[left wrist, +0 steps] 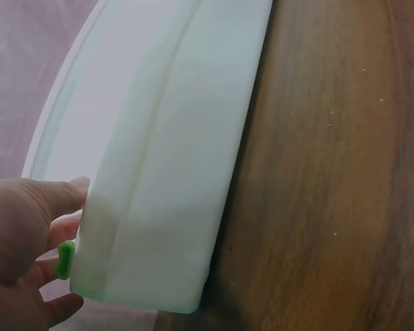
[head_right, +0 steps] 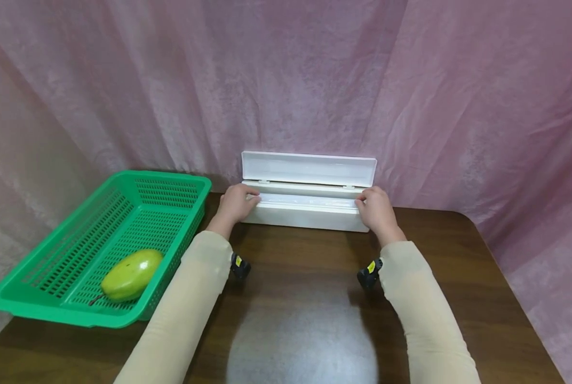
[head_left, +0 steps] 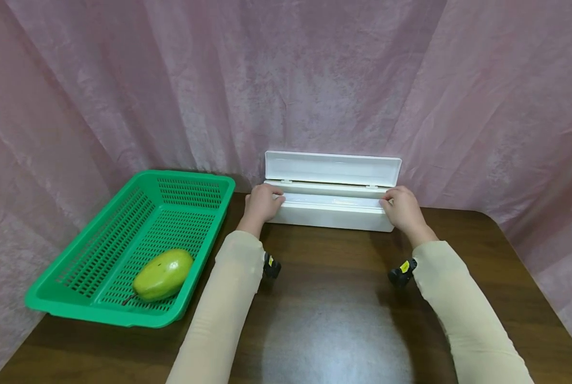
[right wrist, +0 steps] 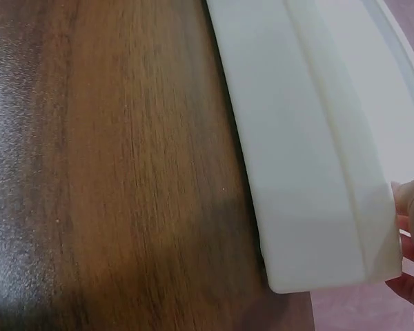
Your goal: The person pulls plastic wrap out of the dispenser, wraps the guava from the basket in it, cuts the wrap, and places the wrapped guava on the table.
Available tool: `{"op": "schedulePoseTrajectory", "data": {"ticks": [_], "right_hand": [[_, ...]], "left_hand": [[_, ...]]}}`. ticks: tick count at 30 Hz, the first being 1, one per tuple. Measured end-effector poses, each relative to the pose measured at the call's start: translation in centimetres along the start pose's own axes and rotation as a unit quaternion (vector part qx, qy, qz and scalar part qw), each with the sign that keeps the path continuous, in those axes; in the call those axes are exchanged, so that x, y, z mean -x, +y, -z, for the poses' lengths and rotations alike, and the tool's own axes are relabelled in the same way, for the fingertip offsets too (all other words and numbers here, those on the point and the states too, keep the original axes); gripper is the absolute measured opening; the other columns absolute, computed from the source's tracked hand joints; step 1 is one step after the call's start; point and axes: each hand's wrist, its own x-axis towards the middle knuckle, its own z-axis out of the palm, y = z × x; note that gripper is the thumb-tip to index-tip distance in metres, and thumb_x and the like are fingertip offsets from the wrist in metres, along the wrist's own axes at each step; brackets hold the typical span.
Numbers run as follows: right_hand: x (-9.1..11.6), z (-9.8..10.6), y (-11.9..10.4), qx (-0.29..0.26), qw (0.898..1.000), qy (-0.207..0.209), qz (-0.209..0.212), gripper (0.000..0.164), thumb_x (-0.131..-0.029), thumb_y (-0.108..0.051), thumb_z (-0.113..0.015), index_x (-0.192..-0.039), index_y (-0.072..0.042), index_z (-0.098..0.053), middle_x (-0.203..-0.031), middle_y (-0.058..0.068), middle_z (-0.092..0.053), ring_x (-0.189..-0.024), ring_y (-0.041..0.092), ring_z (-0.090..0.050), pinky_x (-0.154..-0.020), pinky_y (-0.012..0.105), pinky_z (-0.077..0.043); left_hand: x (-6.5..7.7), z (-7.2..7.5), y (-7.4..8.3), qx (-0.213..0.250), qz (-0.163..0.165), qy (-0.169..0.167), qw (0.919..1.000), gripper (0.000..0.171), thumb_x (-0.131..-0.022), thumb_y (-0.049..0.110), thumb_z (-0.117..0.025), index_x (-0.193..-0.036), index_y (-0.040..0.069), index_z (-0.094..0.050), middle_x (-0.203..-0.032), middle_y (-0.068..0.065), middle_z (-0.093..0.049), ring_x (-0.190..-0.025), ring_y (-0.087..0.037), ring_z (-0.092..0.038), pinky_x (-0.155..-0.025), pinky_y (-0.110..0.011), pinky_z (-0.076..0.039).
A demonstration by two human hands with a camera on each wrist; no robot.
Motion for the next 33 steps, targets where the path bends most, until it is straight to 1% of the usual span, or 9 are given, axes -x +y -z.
{"op": "schedulePoseTrajectory", "data": {"ticks": [3,6,14,17,21,25,28,31,33], "right_hand": [[-0.1,-0.1,0.0,0.015,1.0,-0.003,-0.006,0.022,-0.095,-0.009,-0.05,-0.097,0.01,-0.062,-0.115,0.029,-0.053,-0.112,0.045,-0.045,-0.098,0.054,-0.035],[-0.1,-0.1,0.1,0.023,1.0,-0.005,-0.019,0.024,-0.096,-0.01,-0.047,-0.098,0.01,-0.06,-0.116,0.028,-0.05,-0.111,0.046,-0.043,-0.096,0.055,-0.035],[-0.5,0.4,0.3,0.022,0.999,0.014,-0.025,0.027,-0.098,-0.012,-0.04,-0.1,0.01,-0.056,-0.111,0.026,-0.047,-0.104,0.041,-0.046,-0.09,0.054,-0.039],[-0.6,0.6,0.2,0.02,0.999,0.015,-0.026,0.027,-0.098,-0.013,-0.041,-0.099,0.01,-0.055,-0.112,0.026,-0.046,-0.103,0.041,-0.046,-0.09,0.054,-0.039],[-0.6,0.6,0.1,0.015,0.999,0.023,-0.026,0.027,-0.098,-0.013,-0.041,-0.1,0.009,-0.055,-0.113,0.026,-0.045,-0.104,0.041,-0.047,-0.091,0.054,-0.039],[-0.5,0.6,0.0,0.001,0.999,0.018,-0.03,0.028,-0.099,-0.013,-0.04,-0.103,0.01,-0.055,-0.115,0.025,-0.044,-0.105,0.04,-0.047,-0.092,0.053,-0.039],[-0.4,0.4,-0.1,-0.008,0.999,0.008,-0.04,0.028,-0.101,-0.015,-0.039,-0.107,0.008,-0.054,-0.11,0.025,-0.049,-0.099,0.038,-0.049,-0.087,0.051,-0.041],[-0.1,0.2,-0.1,-0.016,0.998,0.0,-0.053,0.03,-0.102,-0.019,-0.036,-0.111,0.005,-0.052,-0.103,0.022,-0.058,-0.092,0.035,-0.053,-0.079,0.047,-0.043],[0.2,0.0,0.0,-0.019,0.998,0.004,-0.057,0.031,-0.103,-0.022,-0.035,-0.112,0.003,-0.05,-0.099,0.02,-0.063,-0.089,0.034,-0.055,-0.076,0.044,-0.044]], "left_hand": [[-0.1,0.0,0.2,0.008,0.007,-0.013,0.9999,0.026,-0.094,0.031,-0.058,-0.115,0.021,-0.069,-0.125,-0.001,-0.063,-0.127,-0.028,-0.045,-0.1,-0.051,-0.036],[-0.1,0.0,0.4,0.014,0.01,-0.023,0.9996,0.027,-0.094,0.032,-0.057,-0.117,0.021,-0.068,-0.126,-0.001,-0.062,-0.13,-0.028,-0.042,-0.103,-0.051,-0.034],[-0.2,0.2,0.7,0.009,0.007,-0.019,0.9998,0.028,-0.096,0.03,-0.054,-0.12,0.021,-0.066,-0.128,-0.001,-0.061,-0.129,-0.029,-0.042,-0.103,-0.053,-0.033],[-0.4,0.3,0.8,-0.005,0.003,-0.02,0.9998,0.029,-0.097,0.03,-0.053,-0.122,0.021,-0.065,-0.128,-0.001,-0.061,-0.129,-0.029,-0.042,-0.103,-0.054,-0.033],[-0.8,0.4,1.0,-0.042,0.002,-0.027,0.9988,0.03,-0.096,0.032,-0.054,-0.123,0.022,-0.064,-0.128,-0.001,-0.06,-0.127,-0.029,-0.042,-0.101,-0.052,-0.033],[-1.4,0.3,1.2,-0.072,0.005,-0.037,0.9967,0.03,-0.096,0.034,-0.053,-0.122,0.024,-0.065,-0.127,0.002,-0.061,-0.126,-0.029,-0.041,-0.107,-0.055,-0.027],[-1.6,0.1,1.1,-0.085,0.012,-0.039,0.9956,0.025,-0.097,0.031,-0.052,-0.116,0.024,-0.067,-0.122,0.003,-0.063,-0.121,-0.028,-0.042,-0.105,-0.053,-0.028],[-1.7,-0.1,0.8,-0.088,0.016,-0.029,0.9956,0.021,-0.098,0.028,-0.052,-0.11,0.023,-0.069,-0.115,0.002,-0.065,-0.115,-0.026,-0.044,-0.098,-0.048,-0.034],[-1.5,-0.2,0.6,-0.083,0.014,-0.019,0.9963,0.02,-0.097,0.029,-0.053,-0.109,0.022,-0.068,-0.114,0.002,-0.065,-0.115,-0.026,-0.046,-0.095,-0.046,-0.035]]}}
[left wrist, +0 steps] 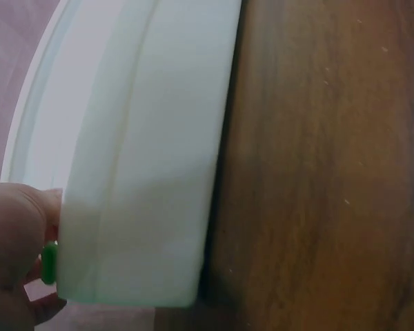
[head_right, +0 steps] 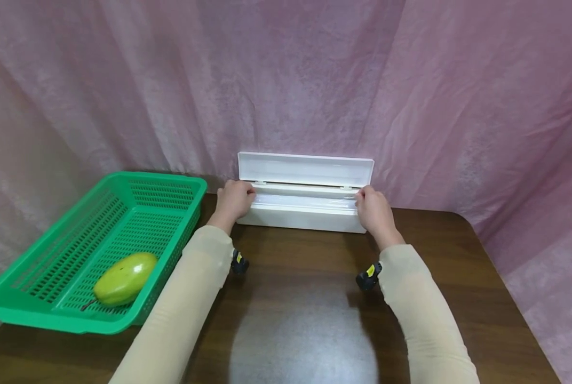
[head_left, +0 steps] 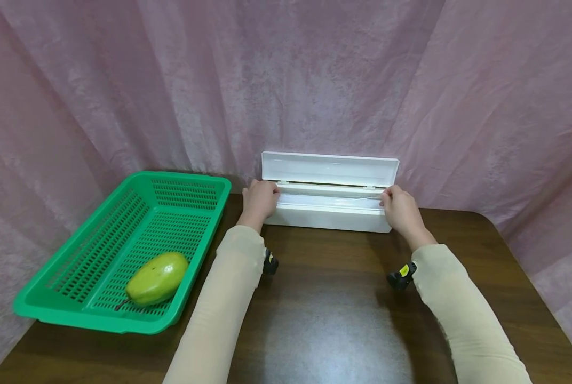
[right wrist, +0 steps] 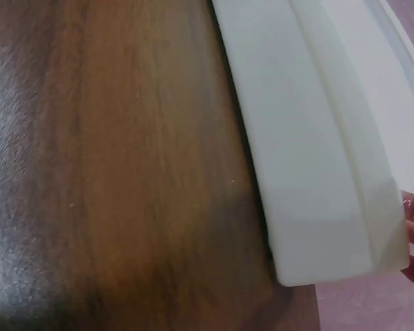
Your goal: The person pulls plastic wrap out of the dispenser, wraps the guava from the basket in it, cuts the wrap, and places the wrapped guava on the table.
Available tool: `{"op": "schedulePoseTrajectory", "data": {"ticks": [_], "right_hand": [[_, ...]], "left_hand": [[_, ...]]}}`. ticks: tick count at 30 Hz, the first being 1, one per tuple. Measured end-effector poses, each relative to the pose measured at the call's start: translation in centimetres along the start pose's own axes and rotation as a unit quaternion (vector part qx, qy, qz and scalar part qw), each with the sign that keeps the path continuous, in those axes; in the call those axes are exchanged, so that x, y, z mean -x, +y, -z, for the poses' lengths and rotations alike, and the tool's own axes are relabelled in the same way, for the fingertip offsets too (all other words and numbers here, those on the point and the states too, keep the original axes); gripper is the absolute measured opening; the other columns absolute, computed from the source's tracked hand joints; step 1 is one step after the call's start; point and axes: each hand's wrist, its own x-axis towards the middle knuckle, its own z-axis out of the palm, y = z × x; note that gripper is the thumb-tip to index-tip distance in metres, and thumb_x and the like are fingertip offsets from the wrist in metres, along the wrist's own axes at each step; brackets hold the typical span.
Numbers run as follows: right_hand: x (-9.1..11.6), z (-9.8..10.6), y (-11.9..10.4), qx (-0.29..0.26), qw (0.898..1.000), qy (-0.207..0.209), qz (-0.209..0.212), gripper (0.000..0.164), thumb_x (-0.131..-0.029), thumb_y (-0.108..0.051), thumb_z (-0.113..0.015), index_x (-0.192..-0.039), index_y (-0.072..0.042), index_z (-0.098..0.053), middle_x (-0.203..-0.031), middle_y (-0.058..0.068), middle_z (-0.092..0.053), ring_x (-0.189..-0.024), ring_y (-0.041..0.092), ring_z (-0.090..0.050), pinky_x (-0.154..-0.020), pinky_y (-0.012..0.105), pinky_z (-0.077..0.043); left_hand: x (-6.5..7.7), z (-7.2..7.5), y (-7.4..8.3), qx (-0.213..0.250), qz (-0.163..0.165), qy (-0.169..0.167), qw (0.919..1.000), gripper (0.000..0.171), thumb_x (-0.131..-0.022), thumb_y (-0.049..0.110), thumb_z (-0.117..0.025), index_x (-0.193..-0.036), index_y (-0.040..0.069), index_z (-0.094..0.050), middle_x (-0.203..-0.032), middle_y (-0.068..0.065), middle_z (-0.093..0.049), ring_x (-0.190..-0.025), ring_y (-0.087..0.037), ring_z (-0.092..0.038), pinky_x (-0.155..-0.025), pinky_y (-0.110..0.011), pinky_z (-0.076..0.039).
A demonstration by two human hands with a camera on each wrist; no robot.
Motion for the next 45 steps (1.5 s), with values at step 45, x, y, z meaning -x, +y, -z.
{"op": "schedulePoseTrajectory", "data": {"ticks": [45], "right_hand": [[1.5,0.0,2.4,-0.058,0.996,0.062,0.037,0.027,-0.095,-0.023,-0.058,-0.104,0.0,-0.067,-0.097,0.019,-0.069,-0.083,0.027,-0.06,-0.071,0.036,-0.047]], "left_hand": [[0.8,1.0,-1.8,-0.008,-0.062,0.02,0.9979,0.02,-0.099,0.025,-0.05,-0.104,0.01,-0.062,-0.105,-0.007,-0.061,-0.093,-0.025,-0.061,-0.08,-0.04,-0.052]]}}
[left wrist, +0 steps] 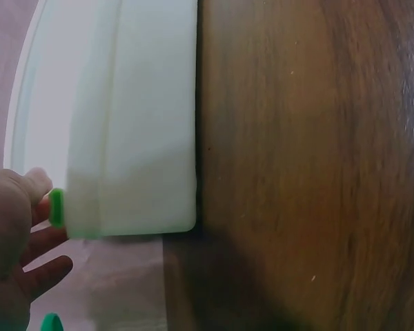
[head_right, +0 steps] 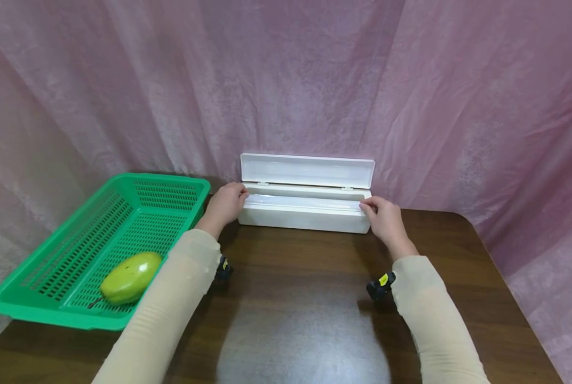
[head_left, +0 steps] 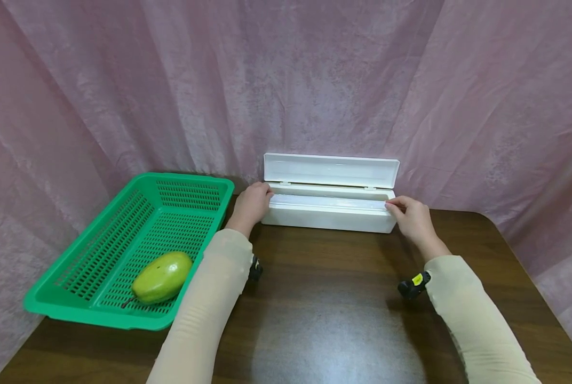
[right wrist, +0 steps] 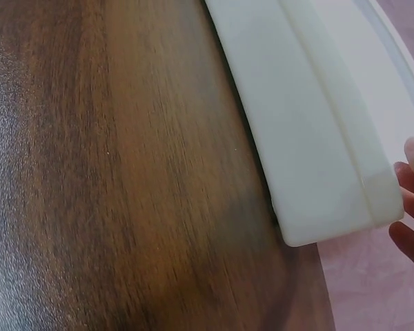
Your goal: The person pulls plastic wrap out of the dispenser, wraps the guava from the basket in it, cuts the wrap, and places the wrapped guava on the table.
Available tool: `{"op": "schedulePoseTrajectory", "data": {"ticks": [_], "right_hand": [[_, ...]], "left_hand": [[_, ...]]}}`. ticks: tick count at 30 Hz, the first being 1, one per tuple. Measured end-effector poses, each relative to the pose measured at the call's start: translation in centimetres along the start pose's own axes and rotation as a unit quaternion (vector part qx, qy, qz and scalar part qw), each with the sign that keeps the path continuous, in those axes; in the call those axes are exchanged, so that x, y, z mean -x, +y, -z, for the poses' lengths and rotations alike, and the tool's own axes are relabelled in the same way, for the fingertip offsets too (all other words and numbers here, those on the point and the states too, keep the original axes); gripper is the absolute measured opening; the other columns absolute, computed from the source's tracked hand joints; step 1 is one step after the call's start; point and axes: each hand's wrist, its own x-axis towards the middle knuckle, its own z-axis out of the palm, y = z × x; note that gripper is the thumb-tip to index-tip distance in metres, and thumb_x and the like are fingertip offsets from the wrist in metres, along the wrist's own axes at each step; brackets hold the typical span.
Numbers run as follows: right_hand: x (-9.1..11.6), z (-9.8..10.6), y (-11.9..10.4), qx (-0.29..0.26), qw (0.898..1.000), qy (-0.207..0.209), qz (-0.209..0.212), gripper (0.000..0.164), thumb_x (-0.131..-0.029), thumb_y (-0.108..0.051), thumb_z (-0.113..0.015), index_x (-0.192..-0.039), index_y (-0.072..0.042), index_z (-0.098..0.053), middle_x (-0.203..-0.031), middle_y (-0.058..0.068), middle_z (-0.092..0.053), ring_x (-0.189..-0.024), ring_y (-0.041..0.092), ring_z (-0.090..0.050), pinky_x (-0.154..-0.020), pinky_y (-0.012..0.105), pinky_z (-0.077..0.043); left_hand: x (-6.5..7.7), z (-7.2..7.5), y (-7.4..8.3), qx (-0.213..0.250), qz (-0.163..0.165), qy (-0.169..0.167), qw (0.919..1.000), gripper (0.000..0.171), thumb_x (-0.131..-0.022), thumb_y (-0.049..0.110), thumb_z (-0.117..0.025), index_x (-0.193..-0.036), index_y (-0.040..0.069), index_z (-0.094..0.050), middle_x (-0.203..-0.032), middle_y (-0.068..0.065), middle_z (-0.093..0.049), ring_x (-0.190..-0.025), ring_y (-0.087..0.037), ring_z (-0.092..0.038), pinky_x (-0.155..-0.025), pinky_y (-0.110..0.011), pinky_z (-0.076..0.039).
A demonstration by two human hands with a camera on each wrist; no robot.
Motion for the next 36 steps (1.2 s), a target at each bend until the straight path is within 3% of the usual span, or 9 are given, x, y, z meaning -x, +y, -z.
{"op": "schedulePoseTrajectory", "data": {"ticks": [8,22,27,36], "right_hand": [[-0.2,0.1,-0.2,0.009,1.0,0.008,0.017,0.025,-0.093,-0.022,-0.061,-0.101,-0.001,-0.071,-0.093,0.017,-0.071,-0.077,0.023,-0.058,-0.062,0.023,-0.044],[-0.3,0.3,-0.8,0.026,0.999,0.015,0.043,0.019,-0.09,-0.017,-0.065,-0.097,0.0,-0.072,-0.088,0.017,-0.072,-0.072,0.021,-0.058,-0.059,0.023,-0.043],[-0.2,0.4,-0.8,0.025,0.999,0.009,0.033,0.019,-0.09,-0.016,-0.064,-0.098,0.0,-0.072,-0.087,0.017,-0.071,-0.069,0.021,-0.055,-0.056,0.022,-0.042],[0.1,0.8,-0.7,0.025,0.999,0.006,0.03,0.02,-0.091,-0.016,-0.064,-0.099,0.0,-0.071,-0.085,0.017,-0.071,-0.068,0.02,-0.054,-0.055,0.022,-0.042]], "left_hand": [[0.0,0.8,-0.6,0.008,-0.005,-0.029,0.9995,0.021,-0.099,0.025,-0.049,-0.105,0.01,-0.062,-0.106,-0.008,-0.062,-0.093,-0.024,-0.06,-0.08,-0.039,-0.051],[0.6,1.9,-1.8,0.031,-0.049,-0.057,0.9967,0.02,-0.098,0.022,-0.051,-0.103,0.009,-0.064,-0.1,-0.008,-0.065,-0.085,-0.022,-0.058,-0.079,-0.036,-0.047],[0.6,2.2,-1.7,0.02,-0.068,-0.051,0.9962,0.019,-0.098,0.022,-0.051,-0.101,0.009,-0.065,-0.1,-0.008,-0.064,-0.087,-0.023,-0.058,-0.081,-0.037,-0.047],[0.9,2.6,-1.1,-0.004,-0.073,-0.061,0.9955,0.019,-0.099,0.023,-0.05,-0.101,0.011,-0.064,-0.1,-0.006,-0.062,-0.087,-0.022,-0.057,-0.078,-0.036,-0.048]]}}
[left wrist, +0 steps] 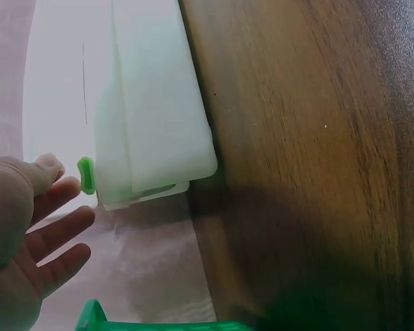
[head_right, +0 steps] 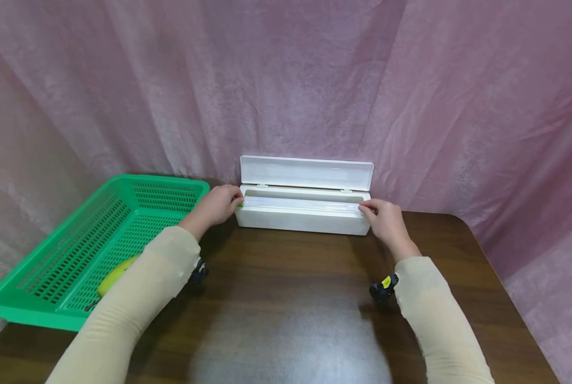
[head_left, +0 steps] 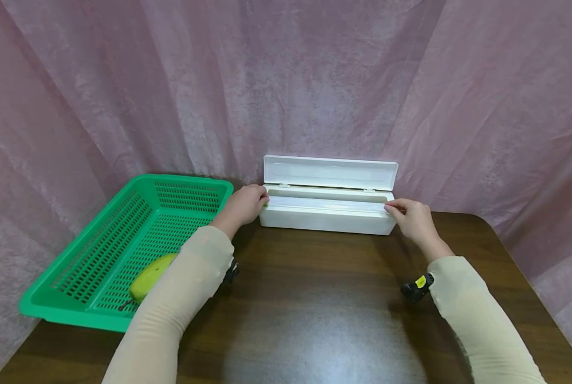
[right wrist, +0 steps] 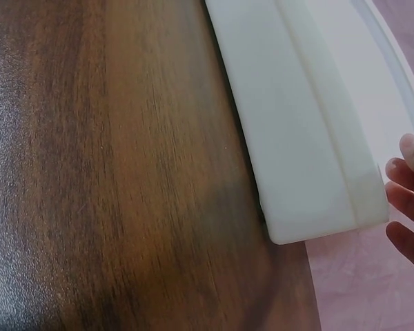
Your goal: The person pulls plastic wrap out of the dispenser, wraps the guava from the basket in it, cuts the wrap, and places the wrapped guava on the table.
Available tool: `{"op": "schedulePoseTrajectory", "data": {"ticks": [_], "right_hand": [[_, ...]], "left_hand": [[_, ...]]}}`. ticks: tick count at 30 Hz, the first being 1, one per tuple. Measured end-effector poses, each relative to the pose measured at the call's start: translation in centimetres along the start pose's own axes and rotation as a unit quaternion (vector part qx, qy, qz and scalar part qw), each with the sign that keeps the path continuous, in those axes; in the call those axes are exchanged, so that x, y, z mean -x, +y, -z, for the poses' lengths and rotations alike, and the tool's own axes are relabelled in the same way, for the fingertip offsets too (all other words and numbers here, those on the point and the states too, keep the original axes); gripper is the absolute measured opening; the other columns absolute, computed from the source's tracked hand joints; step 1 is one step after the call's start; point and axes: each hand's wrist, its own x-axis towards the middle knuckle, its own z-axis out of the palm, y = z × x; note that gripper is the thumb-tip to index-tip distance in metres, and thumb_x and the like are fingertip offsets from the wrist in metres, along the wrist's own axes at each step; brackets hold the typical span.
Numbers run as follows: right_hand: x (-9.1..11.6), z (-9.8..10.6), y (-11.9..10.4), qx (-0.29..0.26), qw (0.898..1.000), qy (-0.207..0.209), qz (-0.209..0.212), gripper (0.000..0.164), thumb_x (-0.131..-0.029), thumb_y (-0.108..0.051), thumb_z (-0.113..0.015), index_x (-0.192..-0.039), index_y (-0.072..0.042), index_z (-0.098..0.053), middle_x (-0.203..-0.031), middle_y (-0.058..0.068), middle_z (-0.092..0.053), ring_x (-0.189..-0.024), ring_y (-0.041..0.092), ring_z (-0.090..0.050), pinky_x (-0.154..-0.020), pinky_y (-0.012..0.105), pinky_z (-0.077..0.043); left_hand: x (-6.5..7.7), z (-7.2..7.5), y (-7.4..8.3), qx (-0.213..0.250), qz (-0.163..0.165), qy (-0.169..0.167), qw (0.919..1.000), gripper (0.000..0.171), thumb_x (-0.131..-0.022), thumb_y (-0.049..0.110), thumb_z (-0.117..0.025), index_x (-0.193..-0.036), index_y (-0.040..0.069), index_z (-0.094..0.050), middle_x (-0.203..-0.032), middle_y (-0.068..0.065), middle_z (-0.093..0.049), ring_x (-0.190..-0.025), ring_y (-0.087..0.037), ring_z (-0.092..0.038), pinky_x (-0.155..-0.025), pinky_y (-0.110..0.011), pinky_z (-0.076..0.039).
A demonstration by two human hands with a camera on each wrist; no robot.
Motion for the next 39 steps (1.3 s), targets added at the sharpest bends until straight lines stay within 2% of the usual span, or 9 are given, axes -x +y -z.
{"op": "schedulePoseTrajectory", "data": {"ticks": [13,25,39], "right_hand": [[0.2,0.2,-0.1,-0.001,1.0,0.011,0.013,0.018,-0.09,-0.015,-0.065,-0.097,0.0,-0.072,-0.085,0.016,-0.071,-0.068,0.019,-0.055,-0.055,0.02,-0.042],[0.3,0.6,-0.3,-0.002,1.0,0.02,0.019,0.02,-0.089,-0.018,-0.066,-0.096,0.0,-0.073,-0.077,0.014,-0.069,-0.061,0.014,-0.049,-0.052,0.021,-0.039],[0.4,1.1,-0.4,0.005,0.999,0.029,0.02,0.02,-0.09,-0.018,-0.065,-0.098,0.0,-0.072,-0.085,0.016,-0.071,-0.064,0.015,-0.053,-0.053,0.018,-0.04]], "left_hand": [[0.1,0.0,0.0,-0.005,-0.004,0.02,0.9998,0.018,-0.098,0.023,-0.051,-0.098,0.011,-0.064,-0.099,-0.007,-0.061,-0.087,-0.023,-0.057,-0.078,-0.038,-0.048],[0.1,0.1,0.1,-0.006,0.001,0.024,0.9997,0.018,-0.099,0.025,-0.05,-0.099,0.011,-0.062,-0.099,-0.006,-0.061,-0.087,-0.023,-0.057,-0.077,-0.037,-0.048],[0.4,0.2,0.2,0.002,-0.002,0.033,0.9995,0.017,-0.099,0.023,-0.05,-0.1,0.01,-0.06,-0.098,-0.006,-0.061,-0.087,-0.023,-0.058,-0.078,-0.038,-0.048]]}}
